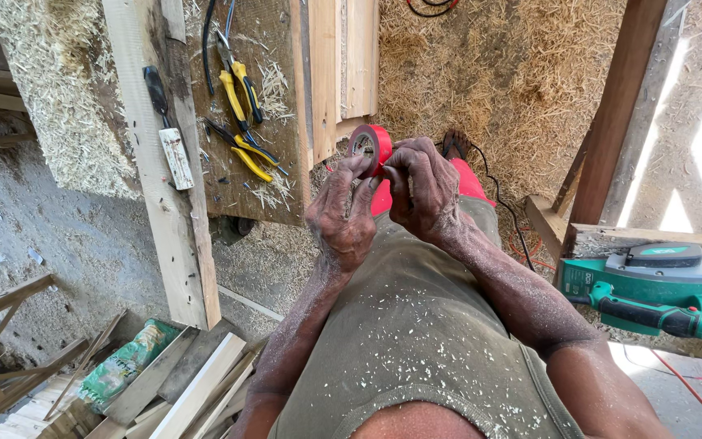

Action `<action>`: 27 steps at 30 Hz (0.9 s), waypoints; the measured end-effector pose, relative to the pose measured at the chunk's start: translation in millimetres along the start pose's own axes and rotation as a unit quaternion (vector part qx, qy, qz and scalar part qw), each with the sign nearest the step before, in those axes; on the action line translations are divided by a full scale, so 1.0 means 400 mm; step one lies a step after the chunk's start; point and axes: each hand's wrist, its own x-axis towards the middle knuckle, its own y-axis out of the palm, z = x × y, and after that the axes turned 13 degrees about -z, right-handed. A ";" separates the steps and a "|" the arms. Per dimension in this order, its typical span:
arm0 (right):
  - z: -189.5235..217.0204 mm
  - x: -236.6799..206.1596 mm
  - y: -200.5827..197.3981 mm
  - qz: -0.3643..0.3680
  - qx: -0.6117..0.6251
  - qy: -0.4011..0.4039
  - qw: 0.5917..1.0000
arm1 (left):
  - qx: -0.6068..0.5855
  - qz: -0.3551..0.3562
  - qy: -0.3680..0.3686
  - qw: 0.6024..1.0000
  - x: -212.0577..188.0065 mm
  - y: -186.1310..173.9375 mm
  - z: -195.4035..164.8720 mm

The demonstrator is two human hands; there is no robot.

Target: The person retrieves a roll of red electrical tape from a bag, then uses pliers to strip the insulation from a black power cord. They wrap the exposed wire ends with the tape to insulate them.

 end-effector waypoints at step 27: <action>0.038 0.035 -0.030 -0.024 0.049 0.028 0.998 | -0.063 -0.029 -0.058 0.996 -0.005 0.001 0.016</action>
